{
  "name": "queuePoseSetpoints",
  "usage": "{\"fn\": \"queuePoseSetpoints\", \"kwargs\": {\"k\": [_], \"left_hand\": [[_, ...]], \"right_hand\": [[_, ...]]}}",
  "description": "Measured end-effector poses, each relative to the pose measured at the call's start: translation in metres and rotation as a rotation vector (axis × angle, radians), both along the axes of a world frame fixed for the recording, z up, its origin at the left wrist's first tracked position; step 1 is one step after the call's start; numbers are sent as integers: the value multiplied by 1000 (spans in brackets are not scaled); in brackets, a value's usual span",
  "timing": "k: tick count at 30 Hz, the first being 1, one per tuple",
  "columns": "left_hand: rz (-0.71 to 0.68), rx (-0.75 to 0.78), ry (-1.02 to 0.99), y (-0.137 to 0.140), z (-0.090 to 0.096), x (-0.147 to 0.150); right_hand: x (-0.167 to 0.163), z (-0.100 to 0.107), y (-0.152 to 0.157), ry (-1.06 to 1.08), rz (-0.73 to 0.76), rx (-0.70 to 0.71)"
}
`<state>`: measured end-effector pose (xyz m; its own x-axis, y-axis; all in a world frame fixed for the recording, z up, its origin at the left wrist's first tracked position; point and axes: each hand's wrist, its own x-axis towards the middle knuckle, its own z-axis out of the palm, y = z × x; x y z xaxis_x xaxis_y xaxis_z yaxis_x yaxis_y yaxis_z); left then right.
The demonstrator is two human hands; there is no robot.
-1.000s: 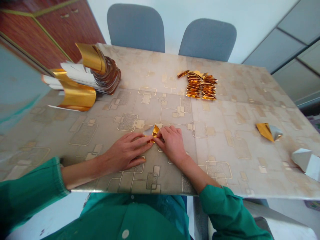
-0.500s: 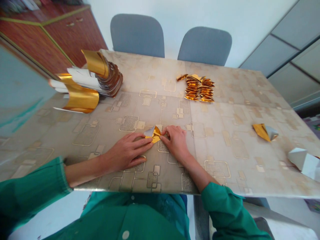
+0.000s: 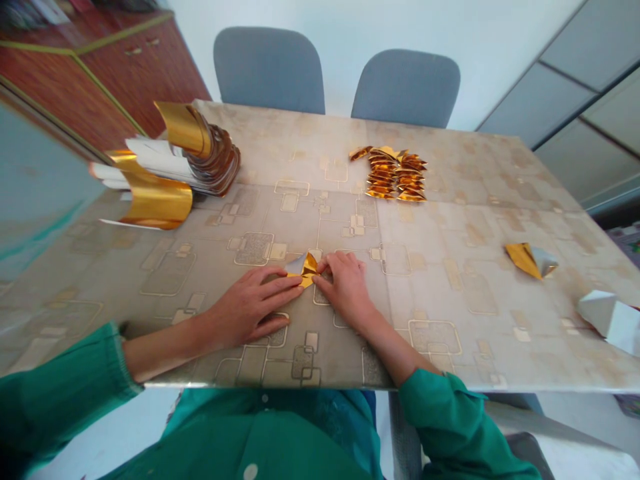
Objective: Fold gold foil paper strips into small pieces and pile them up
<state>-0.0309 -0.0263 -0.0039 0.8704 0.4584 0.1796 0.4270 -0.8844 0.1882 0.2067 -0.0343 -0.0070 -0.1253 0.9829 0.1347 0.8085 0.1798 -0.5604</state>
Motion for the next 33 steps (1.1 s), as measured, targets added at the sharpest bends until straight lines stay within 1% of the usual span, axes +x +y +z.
{"fn": "queuePoseSetpoints", "kwargs": {"k": [3, 6, 9, 12, 15, 21, 25, 29, 31, 33], "left_hand": [[-21, -2, -12, 3, 0, -2], [-35, 31, -8, 6, 1, -1], [-39, 54, 16, 8, 3, 4], [-27, 62, 23, 7, 5, 8], [-9, 40, 25, 4, 7, 9], [17, -18, 6, -1, 4, 1], [3, -32, 7, -1, 3, -3], [-20, -9, 29, -1, 1, -5], [-34, 11, 28, 1, 0, -7], [-56, 25, 12, 4, 0, -9]], "right_hand": [[8, 3, 4, 67, 58, -30], [11, 6, 4, 129, 94, -33], [4, 6, -1, 121, 44, -11], [-6, 4, -6, -7, -5, 13], [-10, 2, -7, -80, -16, -2], [-5, 4, -4, -52, 30, -41], [-3, 4, -1, -2, 13, -43], [0, 1, 1, 64, -6, -47], [3, -1, 1, 67, -15, -26], [5, -1, 2, 43, 12, 25]]}}
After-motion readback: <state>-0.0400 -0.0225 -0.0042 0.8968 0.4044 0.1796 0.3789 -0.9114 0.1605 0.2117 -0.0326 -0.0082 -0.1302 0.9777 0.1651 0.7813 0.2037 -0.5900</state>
